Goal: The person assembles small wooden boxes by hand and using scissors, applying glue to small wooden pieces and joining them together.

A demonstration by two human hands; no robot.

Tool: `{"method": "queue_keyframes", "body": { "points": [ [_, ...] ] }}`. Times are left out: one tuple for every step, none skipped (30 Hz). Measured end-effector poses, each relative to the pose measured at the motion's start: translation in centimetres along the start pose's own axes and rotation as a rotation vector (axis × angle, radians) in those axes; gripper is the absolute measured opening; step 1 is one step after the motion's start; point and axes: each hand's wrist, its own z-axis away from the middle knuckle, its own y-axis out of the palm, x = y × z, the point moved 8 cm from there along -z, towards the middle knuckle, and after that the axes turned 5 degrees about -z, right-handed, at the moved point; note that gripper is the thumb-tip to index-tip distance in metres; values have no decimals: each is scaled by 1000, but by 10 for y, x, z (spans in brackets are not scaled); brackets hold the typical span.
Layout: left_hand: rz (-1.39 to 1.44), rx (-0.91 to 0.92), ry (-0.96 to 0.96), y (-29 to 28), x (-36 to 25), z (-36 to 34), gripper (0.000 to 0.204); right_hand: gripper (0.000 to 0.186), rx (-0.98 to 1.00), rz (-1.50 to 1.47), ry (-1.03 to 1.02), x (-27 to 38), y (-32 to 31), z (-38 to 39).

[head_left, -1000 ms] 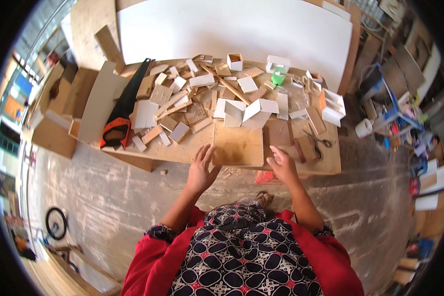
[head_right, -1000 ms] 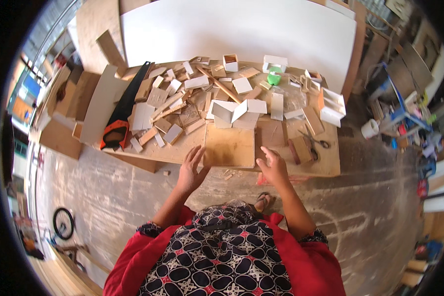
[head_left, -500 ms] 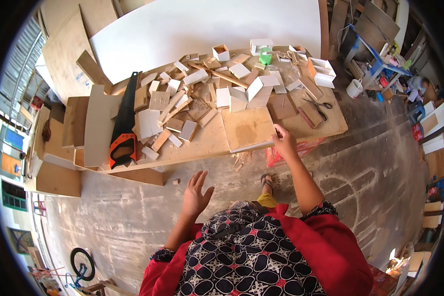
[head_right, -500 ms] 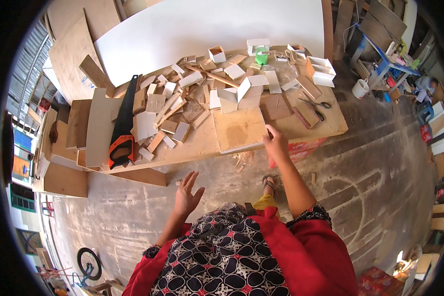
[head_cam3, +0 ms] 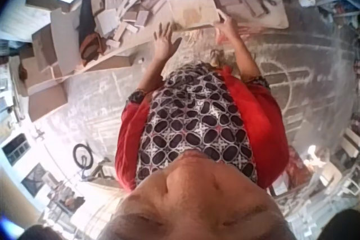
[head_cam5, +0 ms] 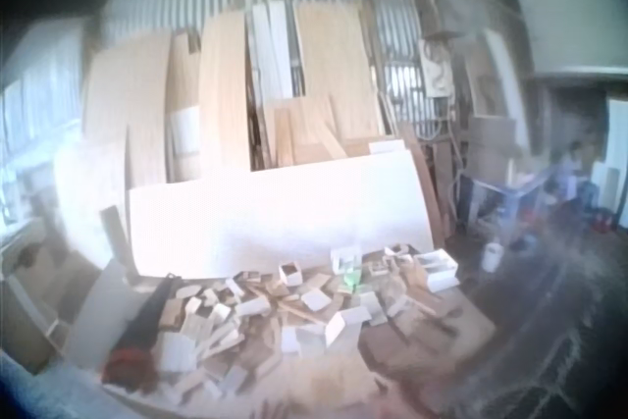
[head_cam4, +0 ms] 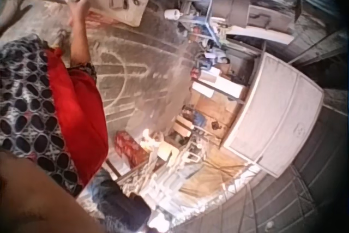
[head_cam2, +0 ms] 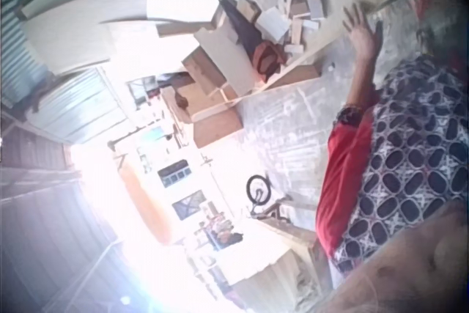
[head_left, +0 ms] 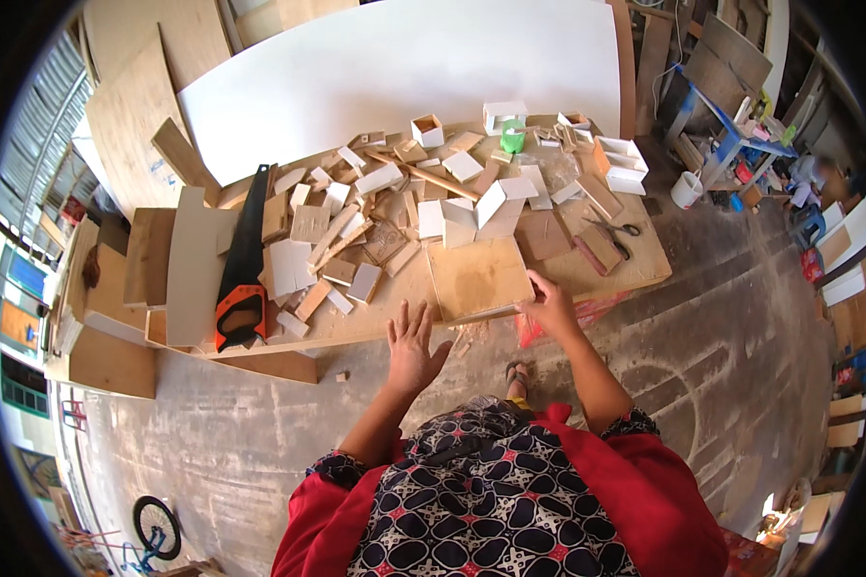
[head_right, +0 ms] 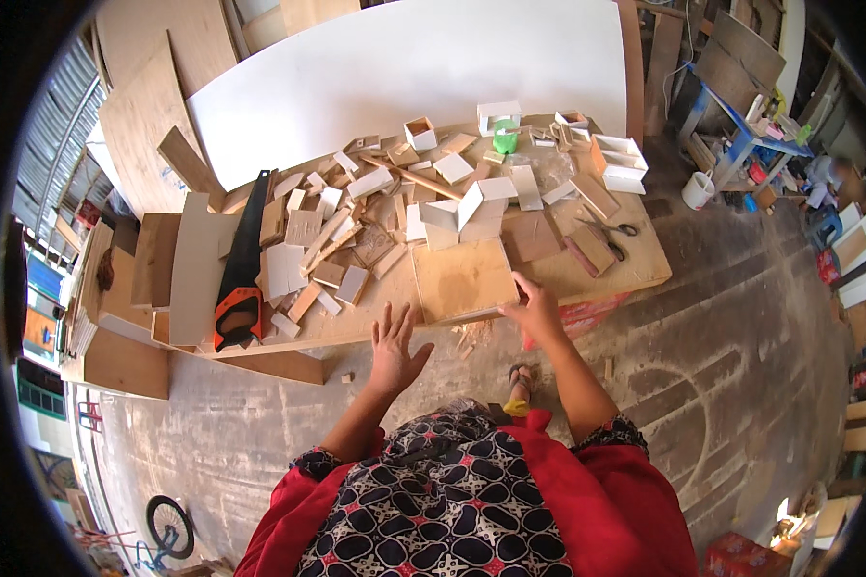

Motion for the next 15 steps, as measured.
{"method": "queue_keyframes", "body": {
  "points": [
    [16,8,-8,5,-2,-4,70,64,2,8,-36,0,-1,-1],
    [34,3,-12,8,-4,-7,70,63,-14,19,-59,1,-4,-2],
    [49,1,-15,11,-6,-8,71,61,-31,25,-80,2,-5,-2],
    [65,-1,-17,14,-8,-11,72,60,-48,33,-100,2,-6,-2],
    [81,-25,-48,15,-8,-14,71,62,-47,-18,-84,0,-6,-3],
    [94,-51,-81,13,-6,-17,71,63,-32,55,-95,6,-6,-4],
    [108,-78,-114,13,-4,-20,71,64,-18,128,-106,14,-8,-3],
    [117,-114,-111,13,-2,-26,71,65,-4,202,-117,20,-9,-5],
    [125,-149,-106,12,0,-33,72,66,19,282,-107,23,-10,-8],
    [134,-185,-102,10,2,-39,72,63,3,292,-116,29,-14,-12],
    [113,-156,-123,14,6,-48,72,60,-12,303,-125,37,-18,-16],
    [83,-139,-137,15,5,-57,73,57,-28,315,-131,43,-22,-21],
    [54,-122,-152,15,4,-65,73,54,-48,317,-153,43,-24,-29],
    [24,-106,-168,16,4,-72,74,51,-67,318,-174,39,-25,-38],
    [18,-85,-186,19,5,-79,74,48,-87,318,-197,38,-26,-48]
  ]
}}
